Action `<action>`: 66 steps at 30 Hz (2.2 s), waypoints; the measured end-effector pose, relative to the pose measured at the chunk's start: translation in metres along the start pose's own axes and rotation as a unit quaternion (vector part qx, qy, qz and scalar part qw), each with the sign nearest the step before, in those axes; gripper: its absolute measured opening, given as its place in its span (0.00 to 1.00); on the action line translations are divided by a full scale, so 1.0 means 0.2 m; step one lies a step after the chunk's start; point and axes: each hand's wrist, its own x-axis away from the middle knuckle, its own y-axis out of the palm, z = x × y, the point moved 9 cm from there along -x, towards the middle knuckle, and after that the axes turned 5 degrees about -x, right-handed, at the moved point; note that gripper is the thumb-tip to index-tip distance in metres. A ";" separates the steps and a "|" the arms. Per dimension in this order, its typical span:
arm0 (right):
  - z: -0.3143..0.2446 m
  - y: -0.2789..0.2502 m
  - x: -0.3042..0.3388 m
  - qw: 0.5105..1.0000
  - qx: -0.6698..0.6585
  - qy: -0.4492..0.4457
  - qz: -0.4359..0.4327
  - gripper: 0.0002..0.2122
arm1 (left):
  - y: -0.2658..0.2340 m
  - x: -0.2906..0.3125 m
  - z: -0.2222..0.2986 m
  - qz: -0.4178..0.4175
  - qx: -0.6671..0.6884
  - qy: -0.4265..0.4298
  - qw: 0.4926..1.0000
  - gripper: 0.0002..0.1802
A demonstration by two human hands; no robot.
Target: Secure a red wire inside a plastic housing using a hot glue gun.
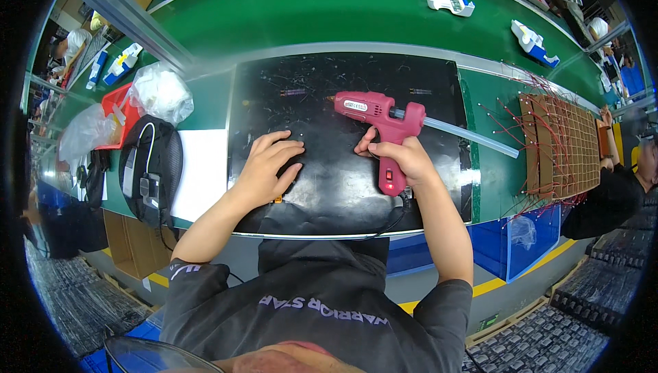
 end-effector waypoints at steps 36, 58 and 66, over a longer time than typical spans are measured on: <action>0.00 -0.02 0.00 1.000 -0.009 -0.002 0.004 0.10 | -0.03 -0.01 -0.07 0.045 -0.008 -0.062 0.997 0.14; 0.00 -0.01 -0.01 0.999 -0.025 -0.007 -0.022 0.08 | -0.01 -0.02 -0.06 0.016 -0.042 -0.076 0.996 0.15; 0.00 0.00 -0.01 0.999 -0.030 -0.007 -0.028 0.08 | -0.02 -0.01 -0.04 0.023 -0.047 -0.076 0.996 0.17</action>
